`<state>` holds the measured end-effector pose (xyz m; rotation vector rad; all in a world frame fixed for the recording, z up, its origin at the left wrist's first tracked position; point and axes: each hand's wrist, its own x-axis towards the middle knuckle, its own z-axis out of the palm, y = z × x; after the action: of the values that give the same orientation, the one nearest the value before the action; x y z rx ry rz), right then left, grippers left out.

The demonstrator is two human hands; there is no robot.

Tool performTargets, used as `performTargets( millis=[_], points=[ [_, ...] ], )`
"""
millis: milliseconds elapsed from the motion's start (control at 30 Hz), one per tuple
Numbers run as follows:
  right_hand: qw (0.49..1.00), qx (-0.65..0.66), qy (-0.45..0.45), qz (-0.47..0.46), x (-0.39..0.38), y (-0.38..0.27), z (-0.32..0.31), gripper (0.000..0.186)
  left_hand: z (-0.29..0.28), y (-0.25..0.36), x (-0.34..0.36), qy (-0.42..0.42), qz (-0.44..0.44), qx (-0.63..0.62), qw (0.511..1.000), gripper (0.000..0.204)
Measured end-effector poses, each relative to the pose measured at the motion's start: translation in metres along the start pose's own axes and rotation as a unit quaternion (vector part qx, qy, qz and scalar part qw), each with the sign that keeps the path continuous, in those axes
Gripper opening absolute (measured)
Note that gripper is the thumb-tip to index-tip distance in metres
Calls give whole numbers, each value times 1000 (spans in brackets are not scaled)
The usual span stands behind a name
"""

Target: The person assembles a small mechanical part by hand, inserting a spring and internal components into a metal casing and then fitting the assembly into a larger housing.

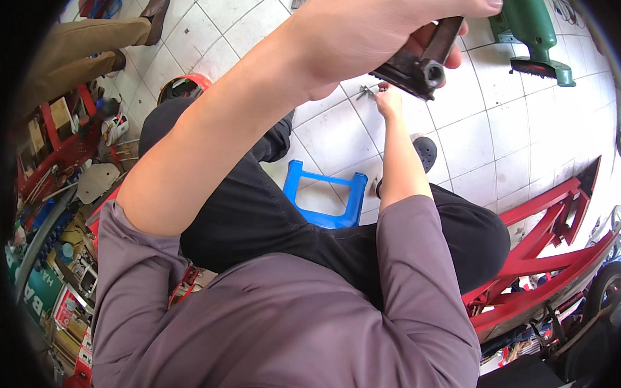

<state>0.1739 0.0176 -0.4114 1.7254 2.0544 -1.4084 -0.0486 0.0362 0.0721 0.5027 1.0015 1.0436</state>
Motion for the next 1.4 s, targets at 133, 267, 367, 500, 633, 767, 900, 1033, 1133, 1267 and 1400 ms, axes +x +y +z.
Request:
performTargets(
  millis=[133, 267, 367, 500, 633, 767, 900, 1033, 1133, 1267, 1400],
  points=[
    [968, -12, 96, -230, 17, 1, 13, 55, 9, -13, 10, 48, -33, -9, 998, 41],
    [958, -52, 89, -268, 36, 4, 24, 68, -2, -44, 31, -1, -11, -59, 998, 43],
    [954, -64, 95, -278, 33, -5, 22, 63, 5, -39, 32, 33, -17, -13, 999, 42],
    [951, -78, 109, -280, 25, -16, 13, 58, 10, -29, 28, 59, -22, 21, 998, 41],
    [951, -96, 130, -263, 8, -28, 2, 54, 10, -16, 19, 56, -26, 16, 998, 39],
    [971, -111, 111, -180, -13, -39, -13, 51, 4, -21, 18, 24, 30, 25, 999, 38],
    [992, -108, -13, -57, -14, -31, -27, 35, 7, -17, 15, 54, 19, 46, 997, 39],
    [986, -74, 97, -111, -18, -21, -19, 26, 12, -12, 17, 98, -22, 105, 989, 41],
    [967, -138, 152, -153, 0, 16, -21, 25, 22, -8, 22, 103, -38, 121, 987, 40],
    [986, 14, 168, 3, -19, -76, -78, 30, 4, -48, 23, 113, 106, 99, 983, 35],
    [918, 306, 213, -133, -38, -178, -186, 36, 5, -57, 18, 78, 131, 137, 979, 33]
  ],
)
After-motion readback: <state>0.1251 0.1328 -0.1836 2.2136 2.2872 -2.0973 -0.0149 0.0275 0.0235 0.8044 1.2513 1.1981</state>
